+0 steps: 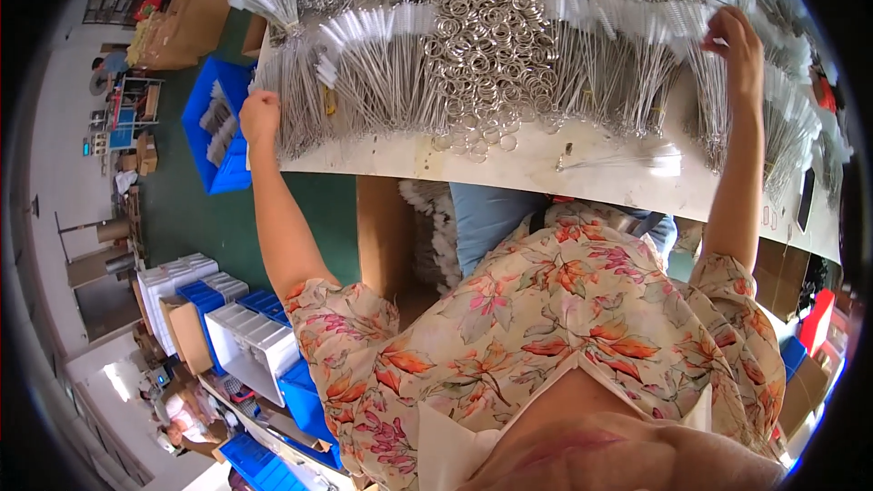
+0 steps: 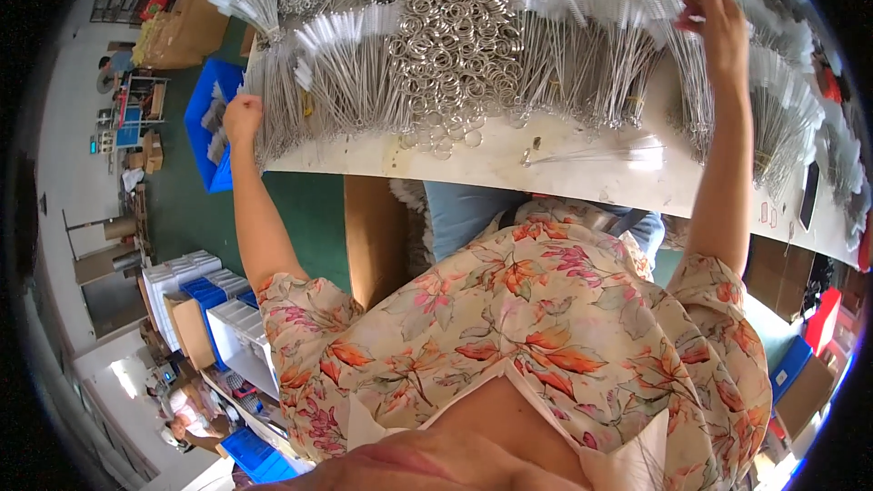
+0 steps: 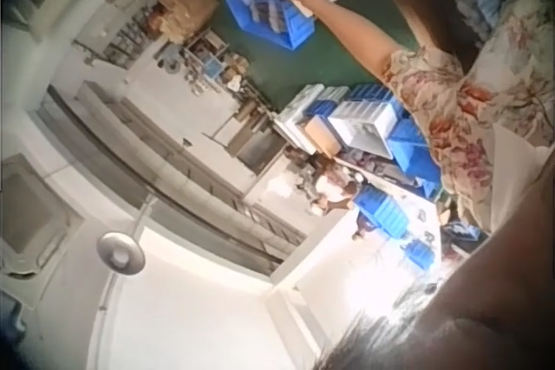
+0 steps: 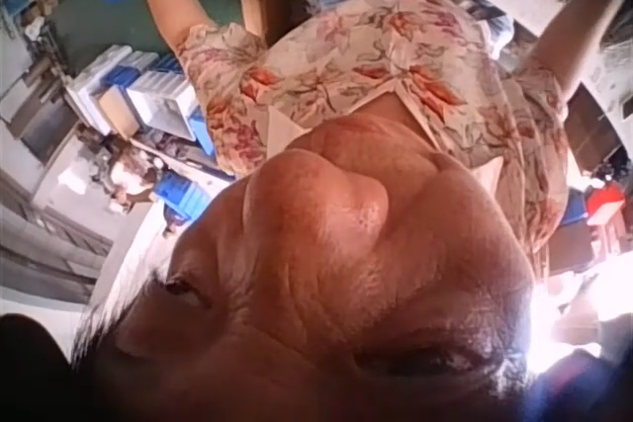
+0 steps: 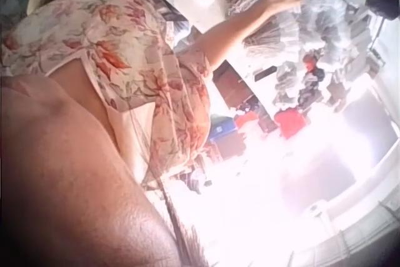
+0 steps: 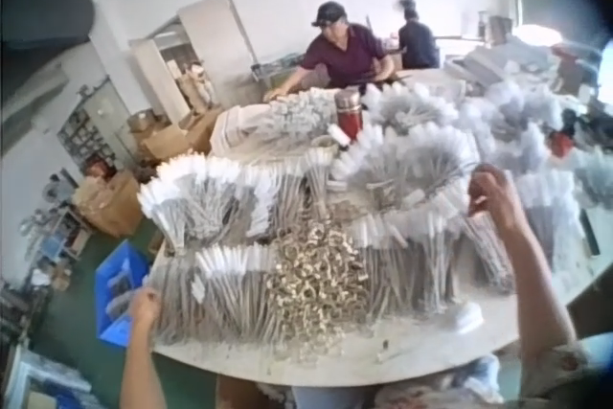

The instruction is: Assembling small wire-bristled cleaning brushes by threading metal rings onto their wire shafts.

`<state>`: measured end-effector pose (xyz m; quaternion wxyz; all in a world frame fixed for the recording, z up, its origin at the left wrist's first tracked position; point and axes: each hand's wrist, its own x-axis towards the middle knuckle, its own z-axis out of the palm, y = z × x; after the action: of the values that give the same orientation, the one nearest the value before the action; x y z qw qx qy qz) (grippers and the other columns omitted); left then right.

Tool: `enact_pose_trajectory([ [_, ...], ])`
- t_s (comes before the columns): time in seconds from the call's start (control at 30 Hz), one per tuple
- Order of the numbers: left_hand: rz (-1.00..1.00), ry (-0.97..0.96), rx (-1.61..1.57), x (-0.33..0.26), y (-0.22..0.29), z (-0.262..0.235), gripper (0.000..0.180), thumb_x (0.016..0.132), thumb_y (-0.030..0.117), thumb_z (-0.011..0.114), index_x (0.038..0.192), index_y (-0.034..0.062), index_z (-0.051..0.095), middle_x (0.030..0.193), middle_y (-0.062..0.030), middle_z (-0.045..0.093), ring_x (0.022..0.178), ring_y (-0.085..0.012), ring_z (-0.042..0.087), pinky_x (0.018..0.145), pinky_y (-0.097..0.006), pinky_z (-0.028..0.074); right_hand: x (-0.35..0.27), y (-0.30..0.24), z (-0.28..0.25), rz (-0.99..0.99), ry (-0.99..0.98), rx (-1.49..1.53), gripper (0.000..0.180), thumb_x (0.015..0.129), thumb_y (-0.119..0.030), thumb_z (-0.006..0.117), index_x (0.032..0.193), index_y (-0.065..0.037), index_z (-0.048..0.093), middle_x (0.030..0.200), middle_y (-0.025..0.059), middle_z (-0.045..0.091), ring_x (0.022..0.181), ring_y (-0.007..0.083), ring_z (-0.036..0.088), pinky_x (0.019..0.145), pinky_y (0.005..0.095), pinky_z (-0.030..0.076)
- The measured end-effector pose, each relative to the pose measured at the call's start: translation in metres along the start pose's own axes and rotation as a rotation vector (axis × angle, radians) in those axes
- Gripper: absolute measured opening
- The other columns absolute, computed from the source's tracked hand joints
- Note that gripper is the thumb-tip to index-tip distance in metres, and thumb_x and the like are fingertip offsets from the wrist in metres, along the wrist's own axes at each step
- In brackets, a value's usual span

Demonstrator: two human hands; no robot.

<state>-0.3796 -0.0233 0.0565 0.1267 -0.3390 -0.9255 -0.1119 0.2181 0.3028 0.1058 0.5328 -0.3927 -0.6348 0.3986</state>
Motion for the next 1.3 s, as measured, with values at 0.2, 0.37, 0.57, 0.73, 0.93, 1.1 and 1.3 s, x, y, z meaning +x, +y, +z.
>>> enact_pose_trajectory([
  [0.2,0.013,0.426,-0.824,-0.016,0.119,-0.027,0.033,0.083,0.037,0.059,0.085,0.0046,0.062,0.077,-0.0156,0.064,0.071,-0.0328,0.061,0.066,-0.04,0.047,-0.032,0.041,-0.08,0.125,-0.013,-1.149,0.032,0.083,-0.043,0.054,0.102,-0.021,0.066,0.089,0.0085,0.066,0.084,0.0256,0.063,0.072,0.0358,0.047],
  [0.37,0.402,-0.113,-0.097,-0.045,0.157,0.01,0.032,0.08,0.035,0.061,0.08,0.0036,0.064,0.08,-0.0179,0.064,0.077,-0.0346,0.062,0.068,-0.042,0.046,-0.037,0.076,-0.066,0.111,0.025,-0.751,0.028,0.074,-0.036,0.063,0.09,-0.015,0.07,0.079,0.0084,0.067,0.074,0.0234,0.064,0.069,0.0334,0.049],
  [0.57,0.302,-0.196,-0.27,-0.032,0.132,0.033,0.018,0.082,0.017,0.058,0.08,-0.0012,0.058,0.068,-0.0119,0.064,0.064,-0.0257,0.061,0.063,-0.035,0.046,-0.034,0.041,-0.064,0.205,-0.014,-0.608,0.024,0.067,-0.03,0.067,0.08,-0.01,0.071,0.071,0.0099,0.066,0.068,0.0202,0.064,0.067,0.0309,0.051],
  [0.73,0.303,-0.162,-0.325,-0.029,0.152,0.02,0.017,0.083,0.016,0.056,0.082,-0.001,0.056,0.072,-0.0107,0.065,0.069,-0.023,0.061,0.068,-0.031,0.046,-0.035,0.015,-0.088,-0.147,0.393,-0.508,0.024,0.072,-0.026,0.059,0.075,-0.003,0.063,0.058,0.0126,0.054,0.054,0.0207,0.053,0.056,0.0338,0.043],
  [0.93,0.249,0.235,-0.637,-0.028,0.164,-0.017,0.027,0.091,0.009,0.044,0.114,-0.0005,0.054,0.097,-0.0148,0.062,0.082,-0.0233,0.059,0.077,-0.032,0.046,-0.039,-0.023,-0.181,-0.022,0.552,-0.175,0.021,0.084,-0.016,0.044,0.083,-0.003,0.061,0.061,-0.0013,0.05,0.06,0.0124,0.051,0.055,0.0264,0.042],
  [1.1,0.108,-0.013,-1.111,-0.045,0.202,-0.028,0.028,0.095,0.016,0.043,0.116,0.004,0.057,0.076,-0.0032,0.051,0.058,-0.0094,0.045,0.047,-0.022,0.039,-0.036,0.068,-0.325,-0.086,0.673,-0.63,0.018,0.073,-0.008,0.054,0.083,0.0,0.067,0.063,0.0043,0.06,0.061,0.0125,0.051,0.055,0.0296,0.042],
  [1.3,0.045,-0.308,-1.179,-0.075,0.252,-0.019,0.027,0.094,0.026,0.048,0.11,0.0078,0.06,0.069,0.0061,0.042,0.05,0.0008,0.026,0.04,-0.017,0.015,-0.02,0.091,-0.349,0.186,0.53,-0.921,0.023,0.068,-0.019,0.068,0.084,-0.003,0.068,0.06,0.0091,0.058,0.056,0.0192,0.054,0.053,0.0339,0.044],
])
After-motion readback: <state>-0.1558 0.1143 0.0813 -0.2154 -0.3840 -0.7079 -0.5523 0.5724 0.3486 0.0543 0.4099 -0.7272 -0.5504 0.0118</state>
